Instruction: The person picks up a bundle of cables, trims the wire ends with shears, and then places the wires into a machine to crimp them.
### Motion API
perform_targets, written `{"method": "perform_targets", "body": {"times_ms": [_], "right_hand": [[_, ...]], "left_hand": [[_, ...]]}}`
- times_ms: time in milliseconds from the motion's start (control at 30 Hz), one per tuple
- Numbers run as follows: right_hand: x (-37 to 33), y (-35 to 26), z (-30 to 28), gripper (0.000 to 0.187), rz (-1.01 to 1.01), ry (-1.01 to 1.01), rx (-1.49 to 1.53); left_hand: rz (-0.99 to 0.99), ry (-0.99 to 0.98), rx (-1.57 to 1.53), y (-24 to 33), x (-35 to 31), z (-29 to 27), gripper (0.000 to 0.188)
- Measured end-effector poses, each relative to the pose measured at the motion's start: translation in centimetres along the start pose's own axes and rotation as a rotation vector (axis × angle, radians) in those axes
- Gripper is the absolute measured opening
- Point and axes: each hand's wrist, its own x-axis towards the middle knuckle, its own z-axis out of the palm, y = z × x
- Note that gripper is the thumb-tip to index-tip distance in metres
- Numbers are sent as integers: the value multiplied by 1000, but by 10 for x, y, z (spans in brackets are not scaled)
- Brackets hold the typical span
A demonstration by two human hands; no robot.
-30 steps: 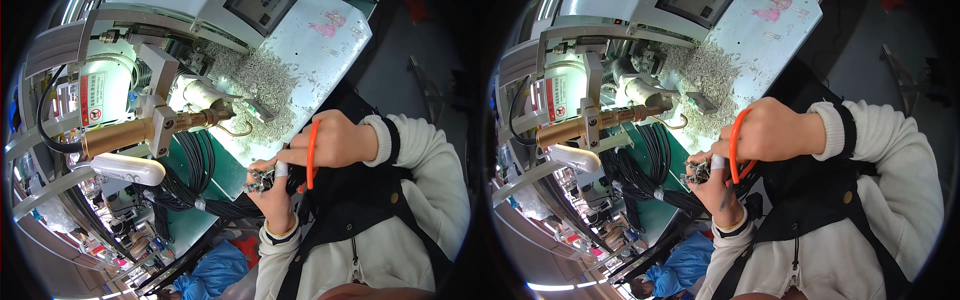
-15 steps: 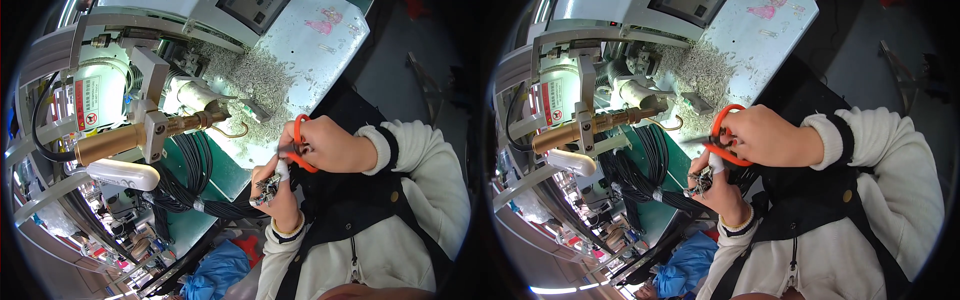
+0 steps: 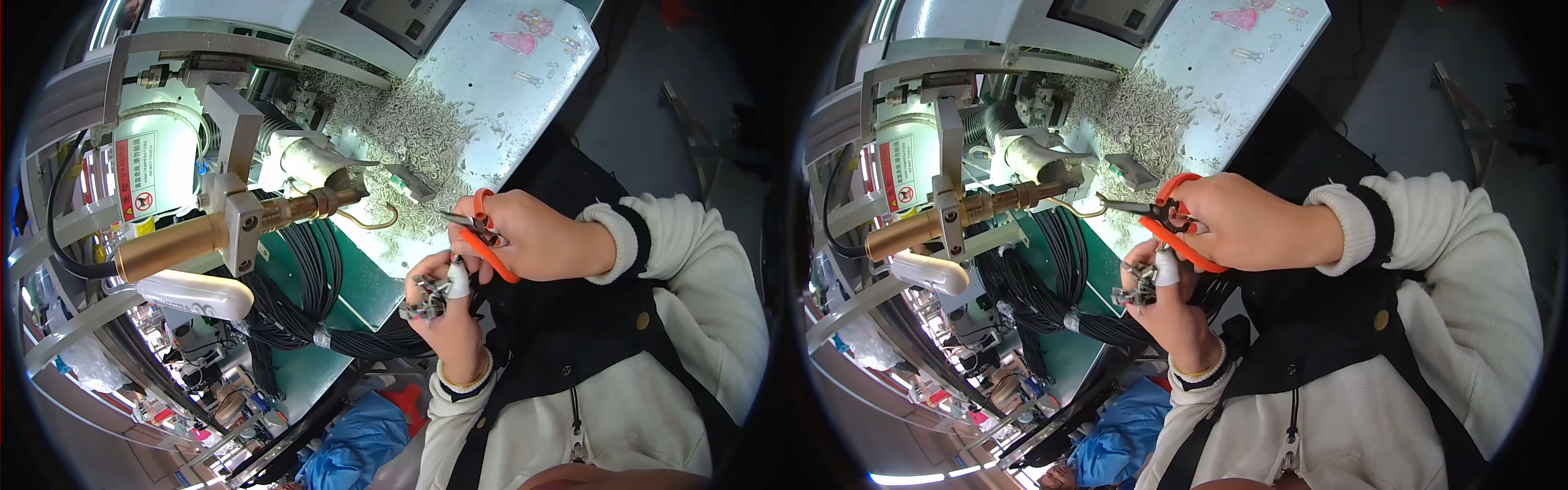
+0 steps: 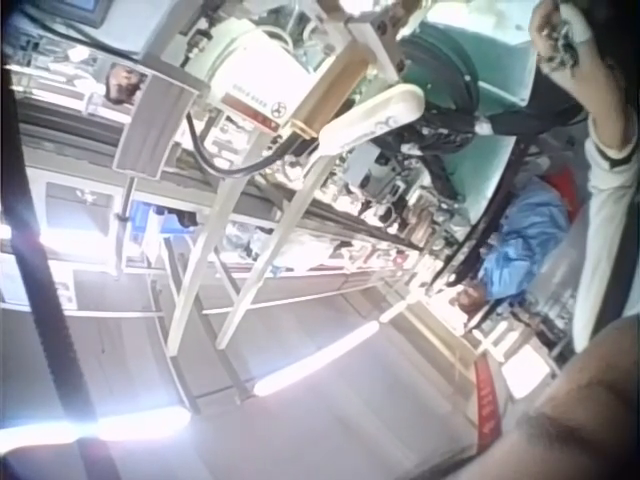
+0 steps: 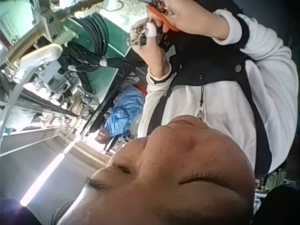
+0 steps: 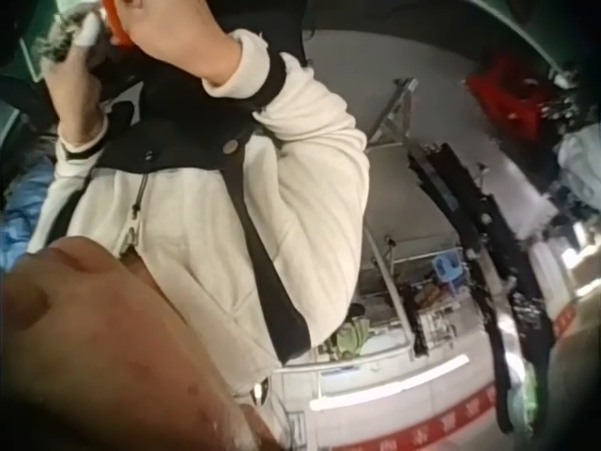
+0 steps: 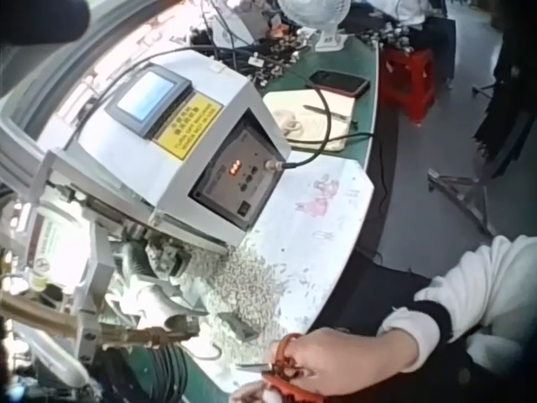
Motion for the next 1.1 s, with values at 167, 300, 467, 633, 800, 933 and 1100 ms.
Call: {"method": "perform_targets", "body": {"times_ms": [167,300,467,633,800,933,1100], "right_hand": [[-1,4,2,13,-208,45,-52],[-5,-19,-10,22,-20,-81,-369],[-13,-9,-9,32,92,-173,-608],[-16,1,-3,34,16,-91,-708],[-15,18,-5,32,23,-90,-643],[-6,4,-17,30,169,-40,-262],[22,-16,-20,28,155,126,64]], "left_hand": [[-391,-96,-433,4,5,-12,14],[-346,-103,-476,4,6,-16,13],[-293,-69,-412,5,6,-12,13],[-290,-22,-338,4,9,-12,15],[-401,-140,-345,1,25,-16,13],[-569,-291,-600,-2,54,-20,13],[-599,-295,-605,-5,85,-14,16]]}}
